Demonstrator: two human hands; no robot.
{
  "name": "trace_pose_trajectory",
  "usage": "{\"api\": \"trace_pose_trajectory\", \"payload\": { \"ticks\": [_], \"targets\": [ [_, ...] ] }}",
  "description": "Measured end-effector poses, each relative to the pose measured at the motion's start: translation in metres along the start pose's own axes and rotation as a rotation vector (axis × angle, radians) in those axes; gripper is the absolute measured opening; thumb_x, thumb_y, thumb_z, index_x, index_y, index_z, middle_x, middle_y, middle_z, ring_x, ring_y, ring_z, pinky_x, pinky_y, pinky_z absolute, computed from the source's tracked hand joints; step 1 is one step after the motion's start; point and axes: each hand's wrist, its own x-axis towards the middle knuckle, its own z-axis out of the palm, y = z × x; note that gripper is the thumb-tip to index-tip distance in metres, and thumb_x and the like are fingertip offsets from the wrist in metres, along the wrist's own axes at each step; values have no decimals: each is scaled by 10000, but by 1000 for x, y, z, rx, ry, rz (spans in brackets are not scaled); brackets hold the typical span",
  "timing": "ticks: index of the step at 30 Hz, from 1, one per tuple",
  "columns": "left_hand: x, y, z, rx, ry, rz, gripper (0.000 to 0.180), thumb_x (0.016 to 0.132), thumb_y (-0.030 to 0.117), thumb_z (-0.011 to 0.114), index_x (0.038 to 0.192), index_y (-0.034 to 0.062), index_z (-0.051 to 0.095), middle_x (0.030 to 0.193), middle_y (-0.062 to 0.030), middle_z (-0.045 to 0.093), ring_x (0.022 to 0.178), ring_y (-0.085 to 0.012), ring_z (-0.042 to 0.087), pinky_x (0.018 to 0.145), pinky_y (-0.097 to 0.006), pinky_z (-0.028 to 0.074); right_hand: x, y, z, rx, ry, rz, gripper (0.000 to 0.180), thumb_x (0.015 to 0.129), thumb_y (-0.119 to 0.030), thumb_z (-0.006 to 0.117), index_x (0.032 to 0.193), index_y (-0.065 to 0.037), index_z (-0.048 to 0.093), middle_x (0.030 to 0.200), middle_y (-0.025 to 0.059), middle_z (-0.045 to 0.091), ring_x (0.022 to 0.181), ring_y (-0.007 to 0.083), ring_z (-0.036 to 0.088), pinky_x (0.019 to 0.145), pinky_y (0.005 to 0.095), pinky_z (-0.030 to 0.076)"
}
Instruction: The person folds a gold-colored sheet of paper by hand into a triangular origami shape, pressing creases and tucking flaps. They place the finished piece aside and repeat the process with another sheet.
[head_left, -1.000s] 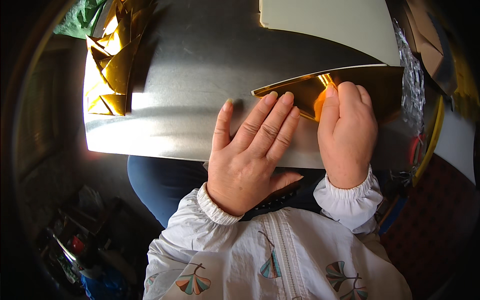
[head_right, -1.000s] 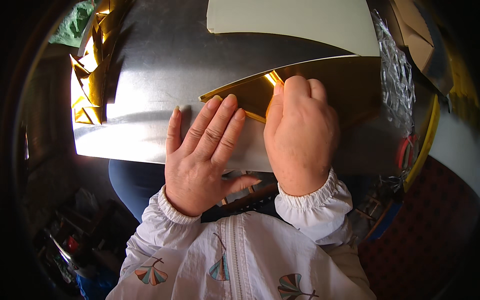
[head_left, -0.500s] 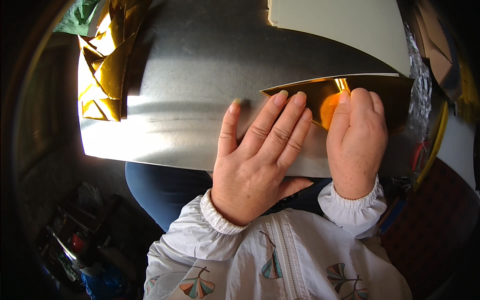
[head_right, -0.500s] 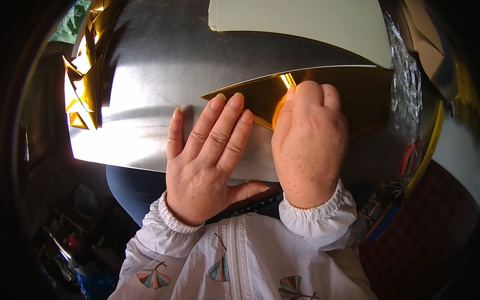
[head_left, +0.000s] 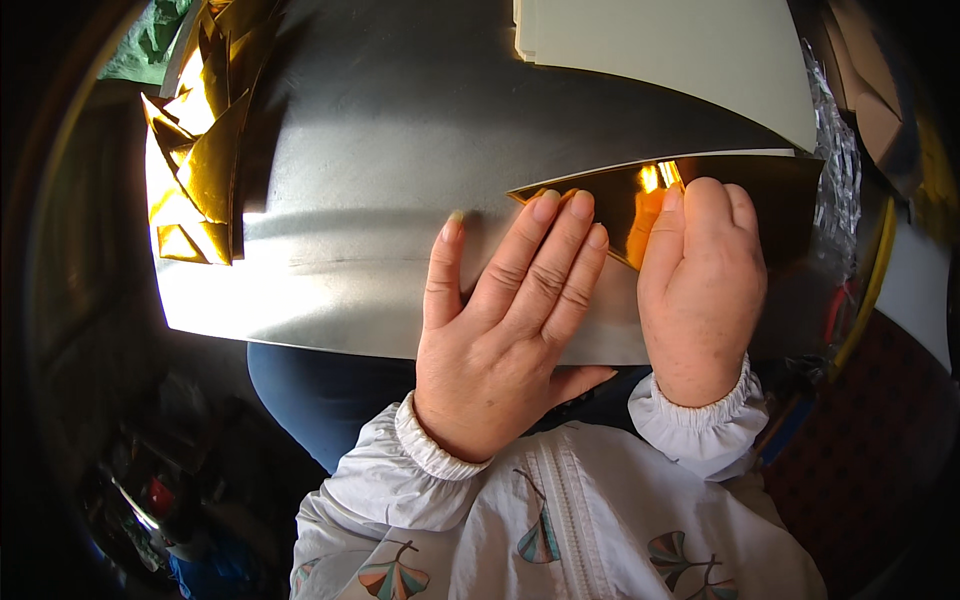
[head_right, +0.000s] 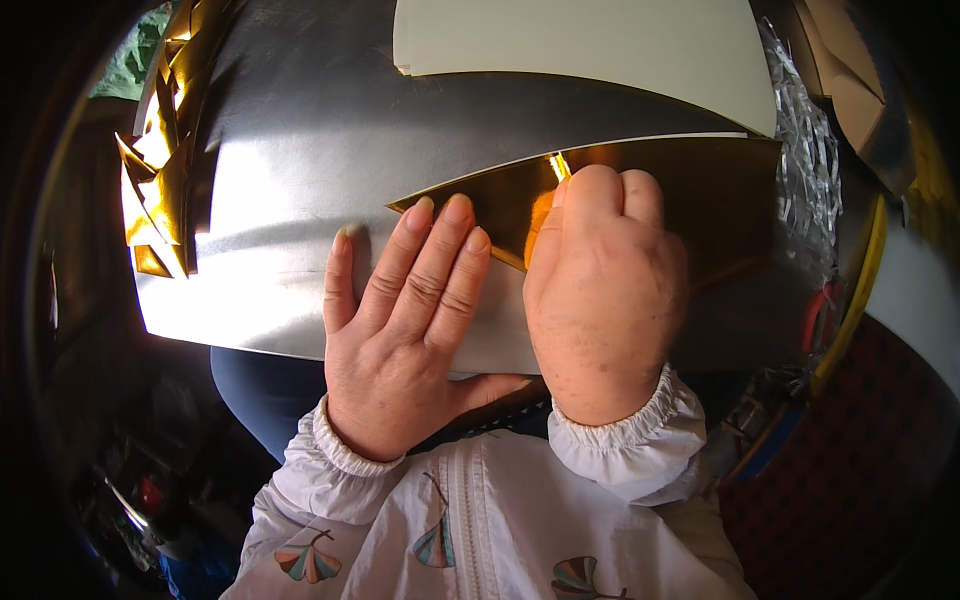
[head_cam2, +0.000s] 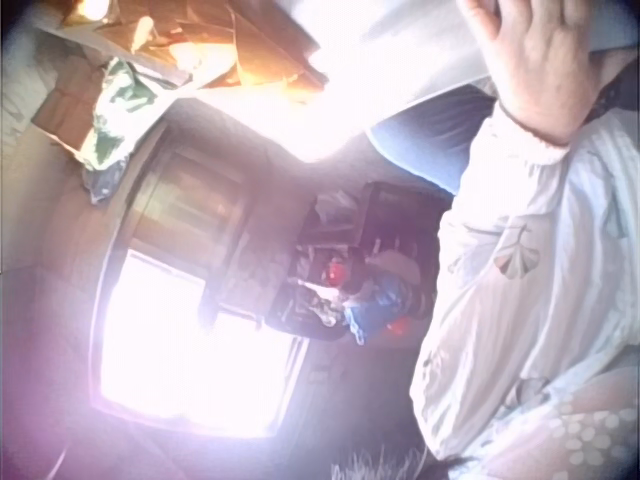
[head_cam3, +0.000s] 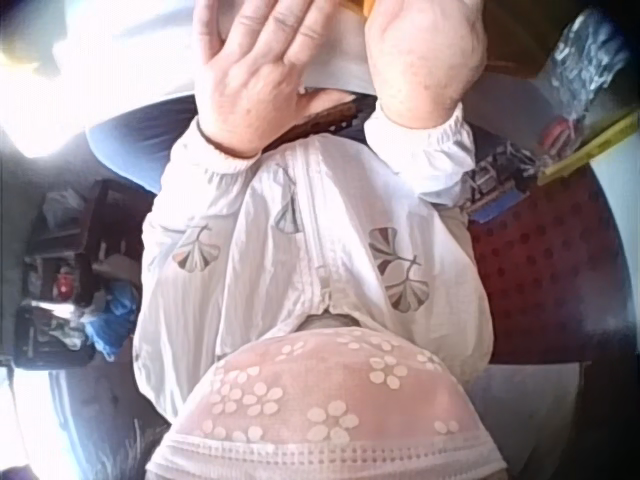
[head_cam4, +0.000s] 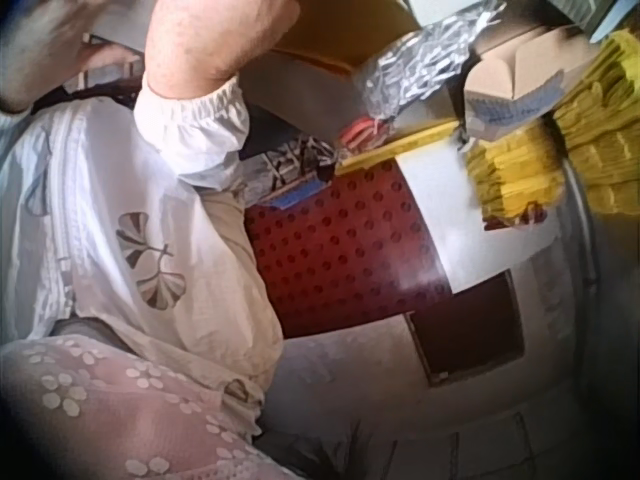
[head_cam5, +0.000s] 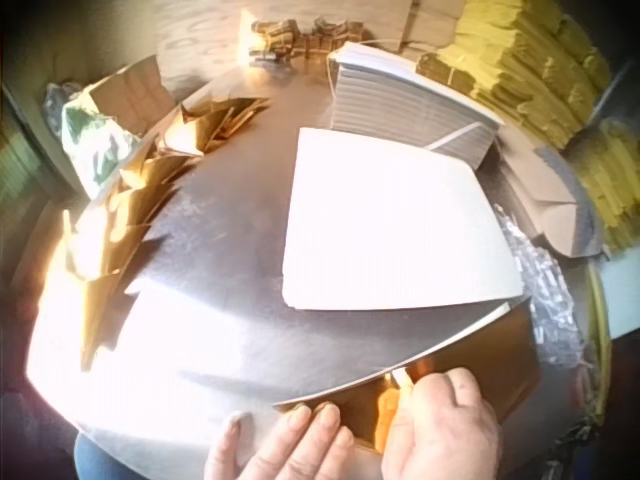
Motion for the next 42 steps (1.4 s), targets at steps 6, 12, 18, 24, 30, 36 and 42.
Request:
{"api": "trace_pose_trajectory", "payload": {
  "ticks": [6,12,18,24,30,36,42],
  "targets": [
    [1,1,0,-5,8,-7,939,645,634,618,1428,132,491,1529,-17,413,1434,-194,354,1181,-582,135,0,-2,1,20,-4,22,125,855,-121,626,818,-58,524,862,115,572,640,353,592,585,445,489],
    [2,0,-2,100,-14,29,974,766,786,534,1422,67,492,1530,-97,413,1439,-262,348,1175,-515,149,2,-2,0,-7,-15,29,120,829,-111,638,816,-60,531,856,106,570,635,344,591,587,432,488],
    [3,1,-2,147,-37,30,977,783,806,489,1426,70,486,1530,-99,412,1446,-261,337,1177,-508,143,4,-3,0,-9,-19,31,121,816,-107,643,820,-60,532,855,104,570,638,339,594,595,432,488],
    [3,2,-1,164,-45,24,968,794,805,476,1428,75,483,1527,-101,414,1450,-262,328,1180,-506,141,4,-4,0,-23,-42,45,127,816,-120,645,818,-66,531,853,99,569,640,330,599,602,426,490],
    [4,5,1,87,-8,-28,927,689,678,593,1435,137,487,1537,-33,407,1436,-208,351,1182,-527,167,5,-5,0,-51,-38,58,124,840,-136,635,820,-69,532,847,99,566,638,328,600,604,426,492],
    [4,6,1,64,17,-31,944,651,628,678,1427,123,495,1537,-40,409,1436,-215,355,1172,-524,195,0,0,0,44,16,123,183,912,-230,609,854,-78,523,856,108,579,650,336,618,568,439,499],
    [5,7,3,63,33,-23,953,651,580,737,1436,102,481,1544,-55,400,1431,-228,365,1149,-519,230,-9,11,2,23,94,170,262,942,-335,600,863,-96,526,784,98,616,607,330,619,531,424,492]
  ]
}}
